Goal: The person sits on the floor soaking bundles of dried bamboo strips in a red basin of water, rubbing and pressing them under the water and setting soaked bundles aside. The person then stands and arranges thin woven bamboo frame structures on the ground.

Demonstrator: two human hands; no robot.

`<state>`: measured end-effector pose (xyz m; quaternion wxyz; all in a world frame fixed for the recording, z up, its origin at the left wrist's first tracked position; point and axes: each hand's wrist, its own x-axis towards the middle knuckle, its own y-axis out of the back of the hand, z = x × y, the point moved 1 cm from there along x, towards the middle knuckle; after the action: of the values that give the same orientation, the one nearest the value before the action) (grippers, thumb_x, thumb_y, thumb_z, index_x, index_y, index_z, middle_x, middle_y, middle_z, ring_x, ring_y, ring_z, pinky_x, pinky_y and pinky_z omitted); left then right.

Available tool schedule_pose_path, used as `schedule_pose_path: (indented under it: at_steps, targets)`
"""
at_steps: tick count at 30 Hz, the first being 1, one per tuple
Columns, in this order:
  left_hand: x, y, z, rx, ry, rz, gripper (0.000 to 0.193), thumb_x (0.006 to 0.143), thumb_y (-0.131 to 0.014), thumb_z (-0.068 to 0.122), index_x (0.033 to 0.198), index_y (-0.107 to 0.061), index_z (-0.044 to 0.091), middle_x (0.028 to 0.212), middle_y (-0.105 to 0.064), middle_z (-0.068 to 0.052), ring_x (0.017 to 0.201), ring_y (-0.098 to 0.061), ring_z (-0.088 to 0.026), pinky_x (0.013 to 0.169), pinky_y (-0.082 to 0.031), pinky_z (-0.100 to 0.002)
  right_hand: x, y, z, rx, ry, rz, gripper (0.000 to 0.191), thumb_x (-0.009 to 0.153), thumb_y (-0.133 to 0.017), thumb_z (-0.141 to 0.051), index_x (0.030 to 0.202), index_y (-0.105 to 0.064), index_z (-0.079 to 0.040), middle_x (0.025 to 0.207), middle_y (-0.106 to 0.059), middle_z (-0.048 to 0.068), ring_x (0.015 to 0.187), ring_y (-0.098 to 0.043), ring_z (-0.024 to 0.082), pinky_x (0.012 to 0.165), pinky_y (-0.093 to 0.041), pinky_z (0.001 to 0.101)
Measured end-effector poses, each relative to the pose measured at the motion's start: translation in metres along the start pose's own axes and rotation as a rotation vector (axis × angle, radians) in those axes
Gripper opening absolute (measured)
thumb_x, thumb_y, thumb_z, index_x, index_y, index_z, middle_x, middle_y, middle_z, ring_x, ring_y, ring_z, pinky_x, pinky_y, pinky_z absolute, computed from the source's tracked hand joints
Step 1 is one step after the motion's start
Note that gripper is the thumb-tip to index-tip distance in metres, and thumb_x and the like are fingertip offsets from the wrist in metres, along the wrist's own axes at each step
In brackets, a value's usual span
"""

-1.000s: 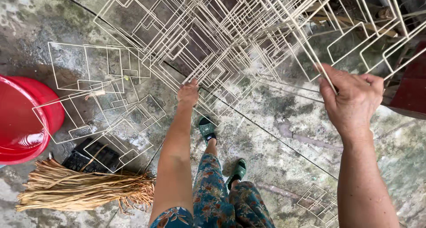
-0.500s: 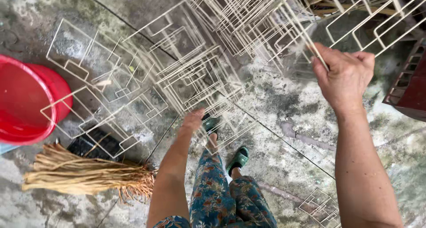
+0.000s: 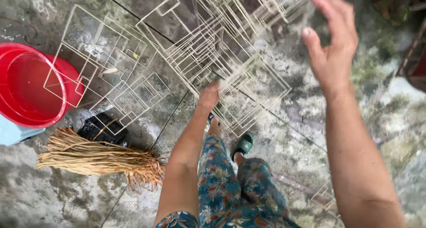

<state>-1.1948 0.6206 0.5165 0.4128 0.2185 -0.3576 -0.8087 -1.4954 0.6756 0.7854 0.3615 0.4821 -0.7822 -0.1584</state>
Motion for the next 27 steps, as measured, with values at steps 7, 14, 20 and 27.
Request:
schedule_pose_path:
  at_steps: [7,14,20,27]
  targets:
    - [-0.091,-0.052,0.066,-0.165,0.116,-0.183,0.019,0.091,-0.066,0.004,0.109,-0.069,0.008,0.102,-0.072,-0.019,0.094,-0.069,-0.039,0.081,-0.057,-0.045,-0.317,0.013,0.038,0.061,-0.760,-0.050,0.033,0.097,-0.062,0.002,0.128,-0.068,-0.009,0.122,-0.073,0.007,0.101,-0.067,0.017,0.089,-0.054,0.0309]
    - [-0.151,-0.128,0.148,-0.624,0.491,-0.569,0.016,0.099,-0.060,0.005,0.114,-0.065,0.007,0.089,-0.070,-0.005,0.067,-0.072,-0.016,0.062,-0.059,-0.031,-0.548,0.043,0.003,-0.012,-1.206,-0.047,0.026,0.094,-0.065,-0.022,0.117,-0.074,-0.014,0.105,-0.076,0.016,0.091,-0.075,0.029,0.081,-0.059,0.0405]
    - [-0.227,-0.171,0.175,-0.610,0.547,-0.790,0.025,0.096,-0.058,0.000,0.120,-0.060,0.008,0.095,-0.068,-0.006,0.069,-0.072,-0.017,0.059,-0.056,-0.030,-0.628,0.035,-0.058,-0.093,-1.418,0.111,0.029,0.094,-0.064,-0.025,0.120,-0.072,-0.015,0.108,-0.074,0.017,0.096,-0.072,0.035,0.084,-0.057,0.0446]
    - [-0.306,-0.197,0.208,-0.587,0.519,-1.003,0.023,0.100,-0.056,0.004,0.122,-0.056,0.010,0.097,-0.066,-0.006,0.076,-0.072,-0.020,0.061,-0.058,-0.032,-0.692,0.020,-0.130,0.055,-1.580,0.276,0.031,0.091,-0.064,-0.024,0.121,-0.071,-0.017,0.119,-0.074,0.011,0.100,-0.073,0.033,0.087,-0.057,0.0425]
